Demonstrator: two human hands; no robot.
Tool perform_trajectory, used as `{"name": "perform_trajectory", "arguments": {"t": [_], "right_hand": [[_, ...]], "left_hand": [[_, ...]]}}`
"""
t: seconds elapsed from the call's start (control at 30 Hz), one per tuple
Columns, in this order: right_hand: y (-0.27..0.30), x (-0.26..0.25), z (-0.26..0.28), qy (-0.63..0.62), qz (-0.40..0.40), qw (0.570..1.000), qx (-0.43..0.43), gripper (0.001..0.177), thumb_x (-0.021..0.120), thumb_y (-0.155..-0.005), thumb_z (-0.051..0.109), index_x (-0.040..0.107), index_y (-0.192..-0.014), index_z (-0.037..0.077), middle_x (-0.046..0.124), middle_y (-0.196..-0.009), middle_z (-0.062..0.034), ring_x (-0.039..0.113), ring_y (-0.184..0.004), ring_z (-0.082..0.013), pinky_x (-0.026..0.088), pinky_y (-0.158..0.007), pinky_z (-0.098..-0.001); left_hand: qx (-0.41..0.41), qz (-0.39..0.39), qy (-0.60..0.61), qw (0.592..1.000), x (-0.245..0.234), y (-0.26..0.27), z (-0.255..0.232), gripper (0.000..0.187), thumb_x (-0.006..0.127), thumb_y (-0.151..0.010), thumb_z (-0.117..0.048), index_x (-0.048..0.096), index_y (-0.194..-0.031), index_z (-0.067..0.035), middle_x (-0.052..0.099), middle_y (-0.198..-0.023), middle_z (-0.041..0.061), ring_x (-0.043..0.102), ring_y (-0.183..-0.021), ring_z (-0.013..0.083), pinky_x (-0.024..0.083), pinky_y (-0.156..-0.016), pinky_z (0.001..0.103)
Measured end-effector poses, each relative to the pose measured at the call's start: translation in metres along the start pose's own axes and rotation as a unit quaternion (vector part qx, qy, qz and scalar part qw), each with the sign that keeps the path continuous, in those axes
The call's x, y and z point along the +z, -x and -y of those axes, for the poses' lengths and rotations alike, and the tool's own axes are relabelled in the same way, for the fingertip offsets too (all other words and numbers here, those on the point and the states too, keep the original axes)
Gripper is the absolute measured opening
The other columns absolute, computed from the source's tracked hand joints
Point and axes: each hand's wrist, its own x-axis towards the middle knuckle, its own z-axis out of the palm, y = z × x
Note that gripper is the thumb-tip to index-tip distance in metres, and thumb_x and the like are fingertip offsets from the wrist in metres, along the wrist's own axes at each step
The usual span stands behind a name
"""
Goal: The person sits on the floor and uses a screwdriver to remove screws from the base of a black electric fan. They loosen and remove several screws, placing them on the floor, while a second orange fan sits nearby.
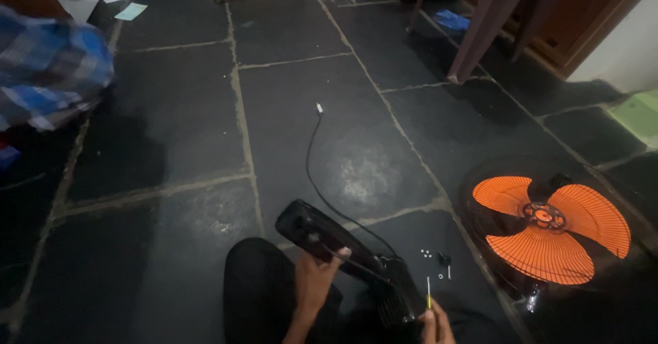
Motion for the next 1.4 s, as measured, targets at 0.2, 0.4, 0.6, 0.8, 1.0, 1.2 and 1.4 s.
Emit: {"name": "perform_trajectory", "arguments": {"t": [0.2,0.4,0.6,0.8,1.0,1.2,1.4], "right_hand": [[0.003,-0.005,0.028,-0.092,0.000,0.995,-0.044,0.036,0.049,-0.108,0.018,0.067,-0.135,0.003,0.066,-0.086,-0.0020,0.048,-0.066,-0.0041,0.038,-0.060,-0.0185],[0.016,-0.007,0.100,-0.111,0.031,0.993,-0.004,0.038,0.055,-0.102,0.016,0.064,-0.137,0.006,0.062,-0.085,0.0020,0.041,-0.056,-0.0016,0.030,-0.049,-0.0172],[0.030,-0.008,0.184,-0.103,0.021,0.994,0.010,0.035,0.051,-0.104,0.022,0.063,-0.133,0.005,0.052,-0.073,0.0015,0.040,-0.050,-0.0043,0.029,-0.041,-0.0202],[0.036,0.004,0.246,-0.165,0.049,0.984,-0.038,0.029,0.049,-0.104,0.022,0.056,-0.127,0.005,0.052,-0.073,0.0006,0.048,-0.052,-0.0051,0.033,-0.041,-0.0195],[0.029,0.008,0.257,-0.144,0.049,0.988,-0.002,0.029,0.052,-0.102,0.020,0.059,-0.126,0.006,0.061,-0.084,0.0020,0.040,-0.054,-0.0031,0.027,-0.043,-0.0190],[0.028,0.004,0.231,-0.142,0.080,0.986,0.037,0.035,0.049,-0.105,0.022,0.064,-0.133,0.008,0.054,-0.076,0.0021,0.039,-0.053,-0.0031,0.027,-0.044,-0.0198],[0.026,0.003,0.227,-0.129,0.079,0.988,-0.009,0.033,0.052,-0.104,0.022,0.063,-0.132,0.006,0.054,-0.074,0.0014,0.046,-0.056,-0.0027,0.034,-0.046,-0.0185]], "left_hand": [[0.207,0.084,0.118,0.967,-0.023,-0.004,0.006,0.071,0.065,-0.100,-0.034,0.034,-0.151,0.005,0.055,-0.142,0.028,0.052,-0.134,0.0370,0.040,-0.110,0.042],[0.113,0.080,0.202,0.969,-0.026,-0.020,-0.017,0.079,0.047,-0.105,-0.041,0.013,-0.160,0.005,0.060,-0.132,0.024,0.059,-0.120,0.0332,0.044,-0.102,0.038],[0.029,0.042,0.124,0.991,-0.017,-0.013,-0.040,0.079,0.046,-0.104,-0.044,0.020,-0.155,0.010,0.068,-0.121,0.023,0.067,-0.111,0.0348,0.050,-0.094,0.039],[0.040,0.041,0.118,0.991,-0.011,-0.017,-0.054,0.080,0.044,-0.104,-0.047,0.020,-0.155,0.011,0.068,-0.123,0.024,0.068,-0.114,0.0351,0.051,-0.095,0.039],[0.018,0.043,0.201,0.978,-0.009,-0.012,-0.041,0.086,0.039,-0.102,-0.055,0.019,-0.159,0.005,0.054,-0.136,0.029,0.052,-0.126,0.0426,0.041,-0.105,0.043],[-0.079,0.064,0.233,0.967,-0.027,-0.023,-0.010,0.089,0.032,-0.098,-0.058,-0.001,-0.165,-0.009,0.011,-0.170,0.020,0.015,-0.155,0.0339,0.016,-0.119,0.044],[0.022,0.059,0.353,0.934,-0.016,-0.022,-0.003,0.089,0.043,-0.104,-0.057,-0.001,-0.162,-0.006,0.011,-0.171,0.023,0.009,-0.160,0.0368,0.008,-0.127,0.051]]}}
